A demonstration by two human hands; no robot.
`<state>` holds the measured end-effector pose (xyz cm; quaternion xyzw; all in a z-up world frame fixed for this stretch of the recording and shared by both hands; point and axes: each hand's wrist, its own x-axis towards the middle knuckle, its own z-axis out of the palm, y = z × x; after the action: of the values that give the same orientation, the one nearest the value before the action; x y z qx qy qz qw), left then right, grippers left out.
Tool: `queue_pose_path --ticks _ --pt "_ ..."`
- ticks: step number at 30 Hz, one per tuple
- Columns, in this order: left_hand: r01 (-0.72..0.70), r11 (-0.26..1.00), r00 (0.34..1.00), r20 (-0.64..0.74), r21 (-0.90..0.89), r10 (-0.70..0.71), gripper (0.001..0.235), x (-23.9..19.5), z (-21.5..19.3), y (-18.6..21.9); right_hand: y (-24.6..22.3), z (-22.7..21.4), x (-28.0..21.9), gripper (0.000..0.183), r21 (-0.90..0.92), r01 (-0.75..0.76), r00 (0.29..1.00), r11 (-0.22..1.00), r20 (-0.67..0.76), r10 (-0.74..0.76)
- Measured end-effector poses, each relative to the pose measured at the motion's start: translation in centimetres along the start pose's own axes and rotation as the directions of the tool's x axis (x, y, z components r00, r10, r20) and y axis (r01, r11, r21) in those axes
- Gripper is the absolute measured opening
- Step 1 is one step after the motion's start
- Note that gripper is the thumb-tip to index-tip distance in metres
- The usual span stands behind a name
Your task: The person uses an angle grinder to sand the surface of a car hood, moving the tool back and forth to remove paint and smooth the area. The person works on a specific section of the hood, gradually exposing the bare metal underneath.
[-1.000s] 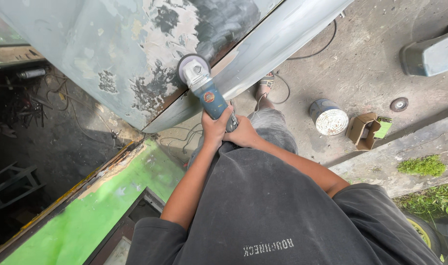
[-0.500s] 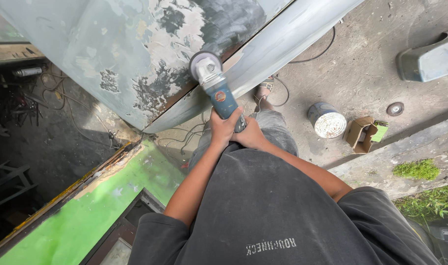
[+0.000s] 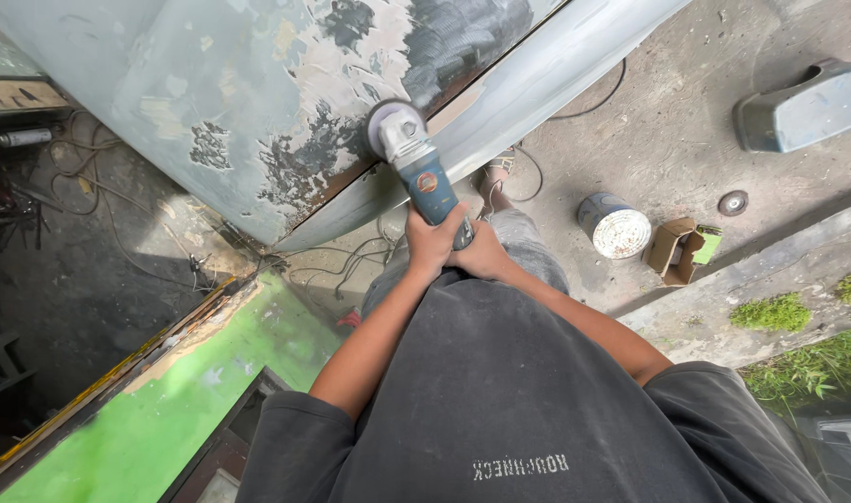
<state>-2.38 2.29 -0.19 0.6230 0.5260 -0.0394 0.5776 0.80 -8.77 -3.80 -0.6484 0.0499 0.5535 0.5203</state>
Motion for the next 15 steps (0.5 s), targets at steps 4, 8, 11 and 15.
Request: queue_pose_path --ticks 4,8,11,15 --pt "-0.01 1.0 0.998 -0.063 -0.029 0.008 0.063 1.5 0.6 -2.8 1.9 -0.2 1.0 0.04 -0.035 0.003 1.0 0.999 -0.011 -0.004" --pt "-0.004 0.999 1.0 -0.015 -0.05 0.003 0.065 1.4 1.3 -1.1 1.0 -0.6 1.4 0.04 -0.042 -0.006 0.999 0.999 -0.039 0.004" --pt "-0.005 1.0 0.999 -0.035 -0.028 0.004 0.063 1.5 0.8 -1.8 1.9 -0.5 2.2 0.043 -0.059 -0.021 1.0 0.998 -0.007 0.021" --pt "0.028 0.997 0.996 -0.087 -0.071 -0.034 0.057 1.2 -0.1 -1.7 1.0 -0.5 1.8 0.041 -0.067 -0.041 0.998 0.997 0.042 0.044"
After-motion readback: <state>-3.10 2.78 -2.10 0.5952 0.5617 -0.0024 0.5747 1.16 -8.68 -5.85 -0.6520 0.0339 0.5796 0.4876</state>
